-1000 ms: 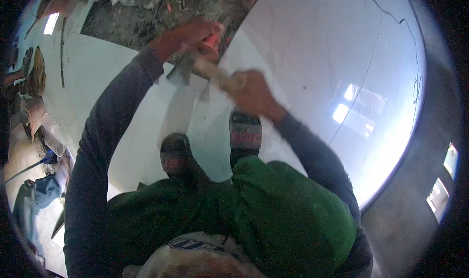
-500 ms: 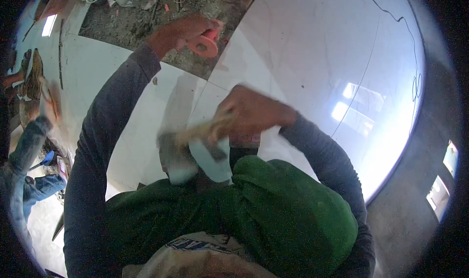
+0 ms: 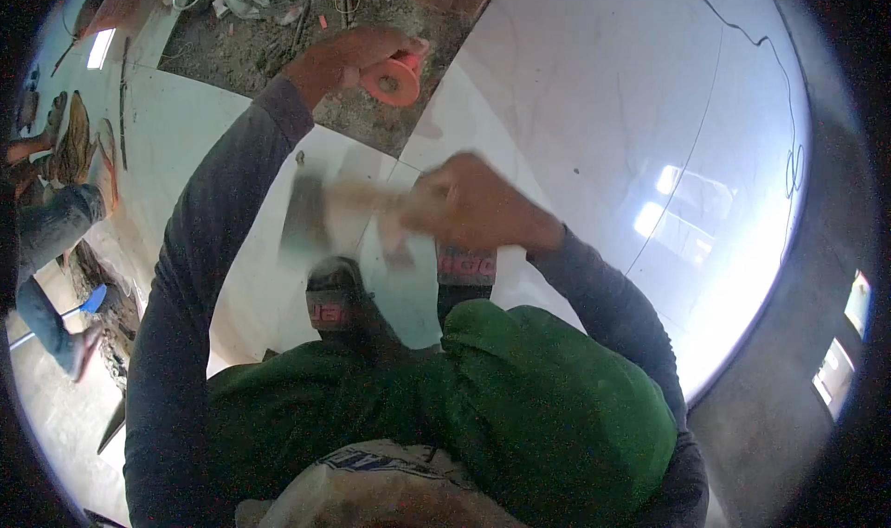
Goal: The person measures a tile with a tape measure, marks it with a pencil, and then uses a small axe and a hammer to chip away a section of the tile to fit around a door frame.
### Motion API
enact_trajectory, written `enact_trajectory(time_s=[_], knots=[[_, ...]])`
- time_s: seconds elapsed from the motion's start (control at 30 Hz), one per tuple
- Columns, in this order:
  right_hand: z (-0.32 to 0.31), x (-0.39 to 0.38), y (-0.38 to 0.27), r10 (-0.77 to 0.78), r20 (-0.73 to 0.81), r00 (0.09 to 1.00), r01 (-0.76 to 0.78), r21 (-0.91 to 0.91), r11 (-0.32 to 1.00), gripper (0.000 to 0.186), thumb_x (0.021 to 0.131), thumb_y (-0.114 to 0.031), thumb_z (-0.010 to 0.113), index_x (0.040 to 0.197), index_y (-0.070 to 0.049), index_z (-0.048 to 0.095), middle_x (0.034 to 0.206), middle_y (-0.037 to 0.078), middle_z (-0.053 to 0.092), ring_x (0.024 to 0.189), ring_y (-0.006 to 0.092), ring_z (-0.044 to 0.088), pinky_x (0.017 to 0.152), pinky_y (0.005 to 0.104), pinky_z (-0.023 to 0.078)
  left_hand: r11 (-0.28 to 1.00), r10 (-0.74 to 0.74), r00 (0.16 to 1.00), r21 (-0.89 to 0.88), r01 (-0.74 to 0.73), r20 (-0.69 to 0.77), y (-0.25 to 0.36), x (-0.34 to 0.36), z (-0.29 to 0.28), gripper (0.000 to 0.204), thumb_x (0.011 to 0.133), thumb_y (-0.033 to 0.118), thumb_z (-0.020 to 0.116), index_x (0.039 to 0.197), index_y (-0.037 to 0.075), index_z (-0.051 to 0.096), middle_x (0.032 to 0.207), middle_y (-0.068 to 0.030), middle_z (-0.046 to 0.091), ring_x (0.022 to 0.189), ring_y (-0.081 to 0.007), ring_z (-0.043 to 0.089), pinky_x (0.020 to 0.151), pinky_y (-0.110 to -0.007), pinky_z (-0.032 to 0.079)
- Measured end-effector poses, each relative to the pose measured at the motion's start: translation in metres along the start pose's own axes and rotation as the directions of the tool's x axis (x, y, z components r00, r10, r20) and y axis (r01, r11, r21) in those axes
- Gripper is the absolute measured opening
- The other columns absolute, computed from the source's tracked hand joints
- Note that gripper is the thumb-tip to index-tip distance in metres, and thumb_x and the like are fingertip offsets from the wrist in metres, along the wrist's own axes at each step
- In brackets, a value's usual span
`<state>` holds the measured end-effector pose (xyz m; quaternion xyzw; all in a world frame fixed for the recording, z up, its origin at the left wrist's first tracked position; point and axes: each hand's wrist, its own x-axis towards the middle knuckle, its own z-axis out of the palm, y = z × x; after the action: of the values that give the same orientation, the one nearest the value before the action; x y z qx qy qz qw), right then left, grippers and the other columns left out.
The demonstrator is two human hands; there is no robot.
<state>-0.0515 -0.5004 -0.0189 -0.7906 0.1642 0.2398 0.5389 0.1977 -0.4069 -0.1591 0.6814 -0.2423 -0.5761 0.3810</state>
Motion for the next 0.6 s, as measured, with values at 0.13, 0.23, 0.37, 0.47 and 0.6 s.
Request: enact_trajectory(time_s=[0.13, 0.23, 0.37, 0.47, 0.6], knots=[[-0.024, 0.005, 0.017, -0.14, 0.229, 0.963, 0.095, 0.195, 0.976, 0.036, 0.091, -0.036, 0.082, 0.09, 0.0, 0.08, 0.071, 0.006, 0.074, 0.061, 0.0088, 0.06, 0.06, 0.0318, 0.051, 0.986, 0.158, 0.987, -0.043, -0.16, -0.038, 0.015, -0.003, 0.004, 0.04, 0.105, 0.044, 0.063, 0.086, 0.009, 0.067, 0.084, 0.0017, 0.063, 0.071, -0.0111, 0.054, 0.07, -0.035, 0.049], [-0.022, 0.013, 0.026, 0.082, -0.101, 0.991, -0.071, 0.112, 0.991, 0.038, 0.093, -0.035, 0.079, 0.085, 0.002, 0.077, 0.07, 0.007, 0.073, 0.055, 0.0089, 0.056, 0.052, 0.0342, 0.048, 1.0, 0.027, 0.999, 0.005, -0.027, 0.019, 0.02, 0.005, 0.001, 0.04, 0.105, 0.045, 0.063, 0.088, 0.009, 0.068, 0.086, 0.0014, 0.064, 0.072, -0.0101, 0.054, 0.069, -0.034, 0.049], [-0.001, 0.012, 0.031, -0.458, 0.116, 0.881, 0.456, 0.044, 0.889, 0.043, 0.093, -0.037, 0.08, 0.084, 0.005, 0.075, 0.061, 0.004, 0.064, 0.054, 0.0118, 0.057, 0.052, 0.0339, 0.048, 0.988, 0.038, 0.999, -0.147, -0.039, -0.008, 0.004, 0.003, -0.003, 0.039, 0.106, 0.043, 0.061, 0.089, 0.009, 0.067, 0.084, 0.0002, 0.065, 0.072, -0.0091, 0.055, 0.067, -0.033, 0.048], [-0.027, 0.02, 0.048, 0.165, -0.108, 0.98, -0.146, 0.167, 0.975, 0.04, 0.094, -0.039, 0.08, 0.081, -0.001, 0.075, 0.064, -0.001, 0.061, 0.055, 0.0049, 0.052, 0.048, 0.0268, 0.039, 0.965, 0.149, 0.988, 0.213, -0.154, 0.038, 0.014, 0.012, -0.003, 0.036, 0.107, 0.04, 0.059, 0.092, 0.008, 0.067, 0.082, -0.0016, 0.065, 0.071, -0.0102, 0.055, 0.068, -0.033, 0.049], [0.012, 0.013, 0.045, 0.076, -0.084, 0.994, -0.068, 0.097, 0.993, 0.04, 0.094, -0.039, 0.08, 0.08, -0.002, 0.075, 0.063, -0.002, 0.059, 0.056, 0.0043, 0.052, 0.049, 0.0266, 0.039, 0.946, 0.216, 0.975, 0.236, -0.224, 0.057, -0.019, 0.013, -0.009, 0.035, 0.106, 0.038, 0.059, 0.092, 0.007, 0.068, 0.083, -0.0038, 0.067, 0.07, -0.0137, 0.057, 0.067, -0.036, 0.051]])
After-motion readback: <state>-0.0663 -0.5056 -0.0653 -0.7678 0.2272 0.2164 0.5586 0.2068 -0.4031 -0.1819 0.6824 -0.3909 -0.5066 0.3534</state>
